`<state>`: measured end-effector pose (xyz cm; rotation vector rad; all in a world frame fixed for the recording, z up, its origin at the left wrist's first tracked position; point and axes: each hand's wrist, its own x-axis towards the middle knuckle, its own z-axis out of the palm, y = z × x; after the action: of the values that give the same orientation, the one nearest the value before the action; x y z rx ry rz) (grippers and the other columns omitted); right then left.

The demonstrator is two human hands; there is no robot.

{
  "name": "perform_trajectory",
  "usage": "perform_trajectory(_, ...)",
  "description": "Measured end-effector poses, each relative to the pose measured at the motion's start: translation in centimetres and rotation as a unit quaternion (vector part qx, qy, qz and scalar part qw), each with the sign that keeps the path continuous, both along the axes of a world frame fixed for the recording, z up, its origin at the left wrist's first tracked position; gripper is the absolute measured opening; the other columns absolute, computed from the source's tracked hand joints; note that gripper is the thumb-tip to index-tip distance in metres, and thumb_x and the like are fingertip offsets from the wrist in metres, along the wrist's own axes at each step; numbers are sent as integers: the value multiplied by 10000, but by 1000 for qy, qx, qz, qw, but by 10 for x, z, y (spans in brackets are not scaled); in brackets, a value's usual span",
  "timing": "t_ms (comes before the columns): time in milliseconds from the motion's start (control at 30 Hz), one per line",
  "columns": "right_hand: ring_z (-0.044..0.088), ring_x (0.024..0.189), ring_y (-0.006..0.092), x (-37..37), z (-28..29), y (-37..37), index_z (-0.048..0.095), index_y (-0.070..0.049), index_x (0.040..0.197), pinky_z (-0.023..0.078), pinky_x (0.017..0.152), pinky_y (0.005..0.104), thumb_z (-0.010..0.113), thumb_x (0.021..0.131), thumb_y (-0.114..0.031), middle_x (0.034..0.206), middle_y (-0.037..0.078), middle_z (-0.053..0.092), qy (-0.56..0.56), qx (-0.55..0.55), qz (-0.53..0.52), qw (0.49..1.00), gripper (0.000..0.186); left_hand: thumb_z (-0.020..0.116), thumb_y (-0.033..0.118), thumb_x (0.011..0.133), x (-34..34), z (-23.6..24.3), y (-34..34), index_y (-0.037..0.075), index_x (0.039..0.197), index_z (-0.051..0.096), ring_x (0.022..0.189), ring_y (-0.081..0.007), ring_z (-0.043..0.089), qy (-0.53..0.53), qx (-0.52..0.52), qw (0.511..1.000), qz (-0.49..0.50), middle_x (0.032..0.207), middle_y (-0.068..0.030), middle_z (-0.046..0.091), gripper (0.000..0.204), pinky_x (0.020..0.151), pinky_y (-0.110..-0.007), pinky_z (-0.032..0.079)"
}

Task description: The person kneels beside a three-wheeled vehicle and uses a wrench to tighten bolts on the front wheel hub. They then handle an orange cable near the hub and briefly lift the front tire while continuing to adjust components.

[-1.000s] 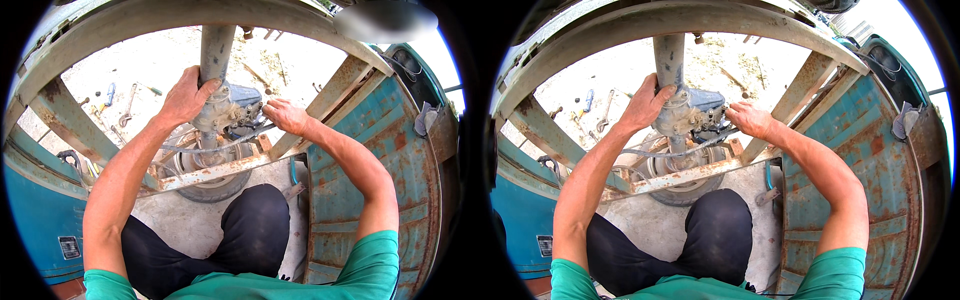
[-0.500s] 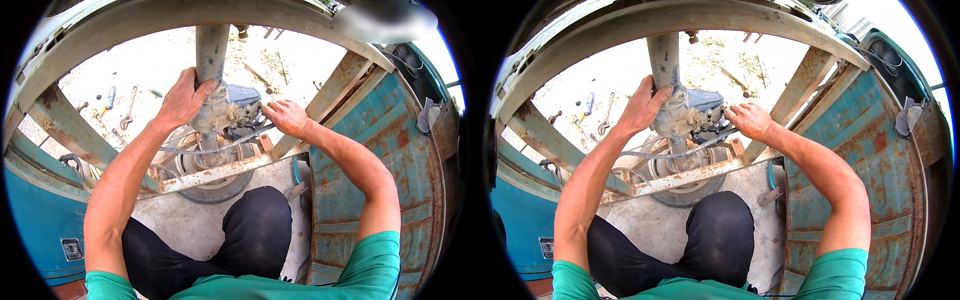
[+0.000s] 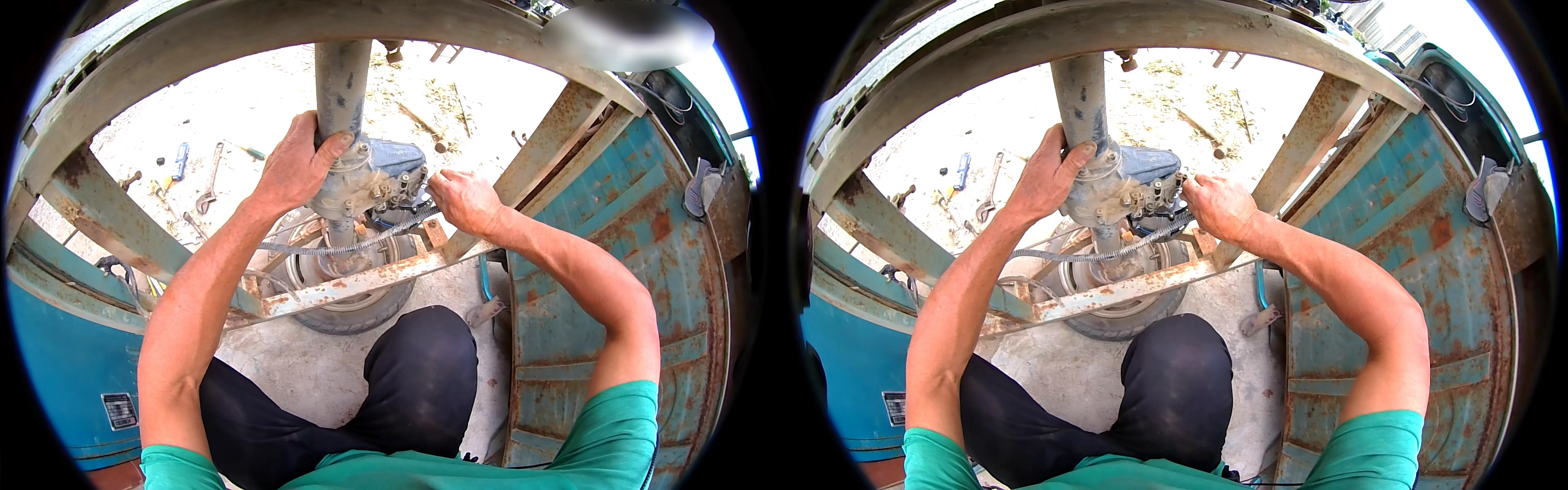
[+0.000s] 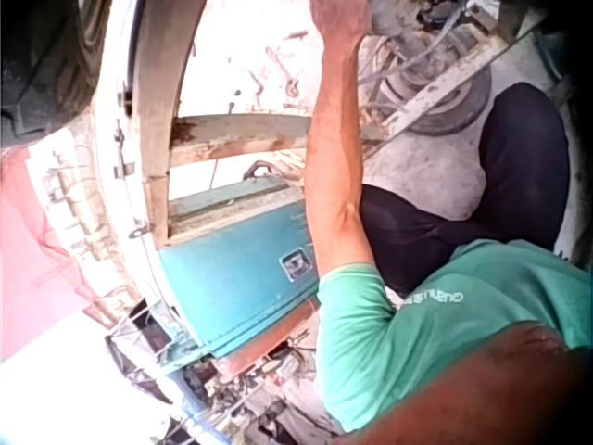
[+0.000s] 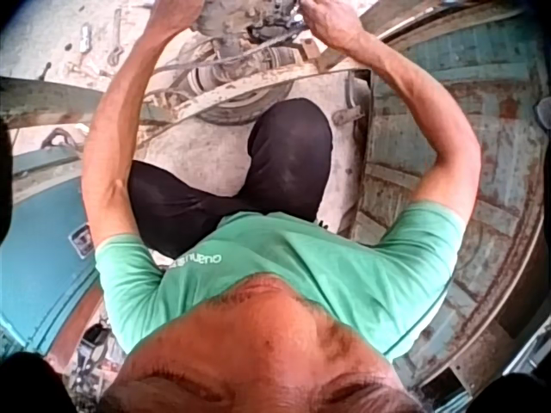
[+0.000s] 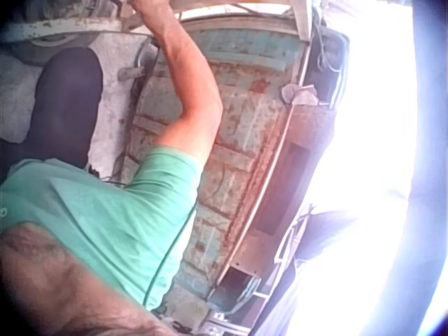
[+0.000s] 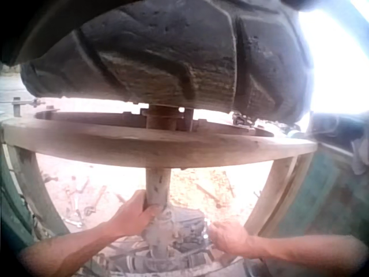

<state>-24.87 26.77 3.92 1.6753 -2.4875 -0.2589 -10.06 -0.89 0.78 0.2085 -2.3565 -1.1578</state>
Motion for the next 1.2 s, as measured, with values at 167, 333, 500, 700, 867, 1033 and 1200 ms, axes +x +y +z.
perform_trajectory(167,698,791,346,11,-3,-3,643,-61,960,577,685,464,613,968,-259,884,119,661,-17,-17,-38,999,200,441,684,997,0,-2,-2,-28,1285,519,1097,-338,603,-2,-1,1000,-3,1175,-220,558,772,959,-479,477)
perform_trajectory(333,698,812,346,-4,3,1,643,-49,976,576,704,465,607,971,-261,870,153,664,-19,-8,34,999,214,437,687,997,-1,-1,1,-38,1291,519,1095,-337,602,8,3,1000,-4,1174,-223,556,787,960,-478,476)
perform_trajectory(500,697,835,352,6,7,-16,648,-24,971,553,699,469,518,1020,-305,773,171,647,-176,-6,-136,975,314,419,698,997,-2,-1,2,-43,1297,513,1111,-342,598,4,-2,1000,5,1181,-224,555,805,969,-478,471)
perform_trajectory(700,310,486,100,2,-5,-29,565,-76,827,237,436,311,480,1020,-312,608,-30,402,-612,-142,-380,679,317,412,757,967,-1,2,4,-77,1327,450,1197,-380,589,-13,10,1000,2,1238,-301,577,909,1023,-463,456)
perform_trajectory(867,287,461,89,9,-10,-33,534,-112,777,201,422,303,534,979,-314,600,-37,397,-597,-221,-442,632,286,412,705,995,-4,-2,8,-61,1293,449,1160,-372,602,12,46,999,-12,1180,-291,585,823,992,-468,464)
perform_trajectory(1033,240,455,86,27,-10,-46,520,-126,759,176,430,297,532,989,-288,553,-66,306,-580,-283,-482,593,282,413,668,1014,-6,-9,9,-56,1297,438,1138,-369,607,40,56,998,-9,1166,-283,579,777,986,-484,465)
perform_trajectory(1200,258,440,94,41,-13,-52,504,-136,779,189,415,292,488,1011,-252,553,-60,330,-584,-357,-508,522,259,475,583,1024,-12,-18,17,-42,1297,456,1110,-381,599,74,46,996,7,1176,-260,555,683,963,-509,463)
